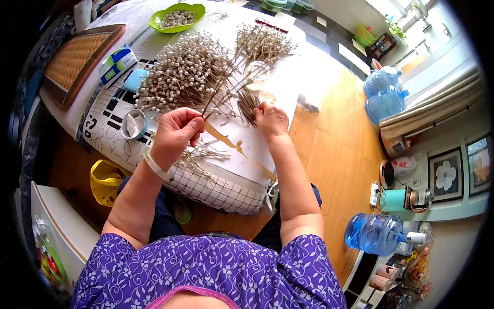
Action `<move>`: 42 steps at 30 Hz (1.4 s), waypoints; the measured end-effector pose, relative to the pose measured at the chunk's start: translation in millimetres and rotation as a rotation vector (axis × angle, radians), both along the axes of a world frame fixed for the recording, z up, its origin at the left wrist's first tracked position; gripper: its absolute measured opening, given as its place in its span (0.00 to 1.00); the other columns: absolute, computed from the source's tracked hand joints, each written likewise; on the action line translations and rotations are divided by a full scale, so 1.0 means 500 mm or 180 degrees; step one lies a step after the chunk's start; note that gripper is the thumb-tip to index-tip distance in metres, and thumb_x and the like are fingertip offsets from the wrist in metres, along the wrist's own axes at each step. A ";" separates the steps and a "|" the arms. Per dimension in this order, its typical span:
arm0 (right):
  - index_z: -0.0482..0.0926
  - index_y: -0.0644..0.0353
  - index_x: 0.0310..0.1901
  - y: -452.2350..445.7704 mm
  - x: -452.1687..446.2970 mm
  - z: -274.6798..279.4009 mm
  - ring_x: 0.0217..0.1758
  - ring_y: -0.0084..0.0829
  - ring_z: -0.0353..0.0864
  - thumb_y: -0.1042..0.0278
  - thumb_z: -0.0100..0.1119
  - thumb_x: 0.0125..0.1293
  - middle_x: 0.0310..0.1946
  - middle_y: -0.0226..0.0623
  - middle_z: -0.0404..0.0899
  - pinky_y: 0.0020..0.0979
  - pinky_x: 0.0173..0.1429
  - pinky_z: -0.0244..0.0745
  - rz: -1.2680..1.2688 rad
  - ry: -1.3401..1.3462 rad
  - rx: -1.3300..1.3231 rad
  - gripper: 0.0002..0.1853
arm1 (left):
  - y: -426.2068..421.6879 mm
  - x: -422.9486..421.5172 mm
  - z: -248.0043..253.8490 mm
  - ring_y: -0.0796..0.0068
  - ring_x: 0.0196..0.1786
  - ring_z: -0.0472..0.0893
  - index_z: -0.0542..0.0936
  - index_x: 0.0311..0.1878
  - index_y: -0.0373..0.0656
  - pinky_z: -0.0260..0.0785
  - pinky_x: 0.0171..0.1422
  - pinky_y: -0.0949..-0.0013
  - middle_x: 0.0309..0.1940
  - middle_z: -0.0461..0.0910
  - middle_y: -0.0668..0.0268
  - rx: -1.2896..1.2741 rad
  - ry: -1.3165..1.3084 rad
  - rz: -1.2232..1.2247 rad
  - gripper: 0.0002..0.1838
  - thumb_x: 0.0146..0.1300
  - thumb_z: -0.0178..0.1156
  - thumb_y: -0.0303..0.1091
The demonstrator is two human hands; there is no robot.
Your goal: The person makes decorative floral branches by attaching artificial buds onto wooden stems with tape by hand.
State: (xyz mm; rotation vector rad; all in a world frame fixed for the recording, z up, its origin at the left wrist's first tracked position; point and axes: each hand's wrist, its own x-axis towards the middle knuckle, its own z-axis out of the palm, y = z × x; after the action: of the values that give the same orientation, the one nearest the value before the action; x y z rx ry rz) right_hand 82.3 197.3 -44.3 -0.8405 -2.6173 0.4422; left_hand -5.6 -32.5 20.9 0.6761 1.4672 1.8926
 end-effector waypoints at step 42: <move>0.74 0.55 0.31 0.010 -0.006 -0.003 0.29 0.45 0.77 0.63 0.48 0.60 0.24 0.44 0.77 0.40 0.34 0.71 0.0629 -0.0165 0.0676 0.07 | 0.010 -0.013 0.002 0.87 0.18 0.70 0.75 0.32 0.36 0.65 0.20 0.83 0.20 0.75 0.68 0.0134 -0.0067 0.0031 0.03 0.59 0.55 0.26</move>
State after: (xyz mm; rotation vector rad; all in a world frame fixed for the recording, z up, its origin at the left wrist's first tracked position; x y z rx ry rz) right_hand 79.2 202.1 -45.8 -0.5350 -2.7461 0.1894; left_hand -11.9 -27.4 21.9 0.6676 1.4237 1.9371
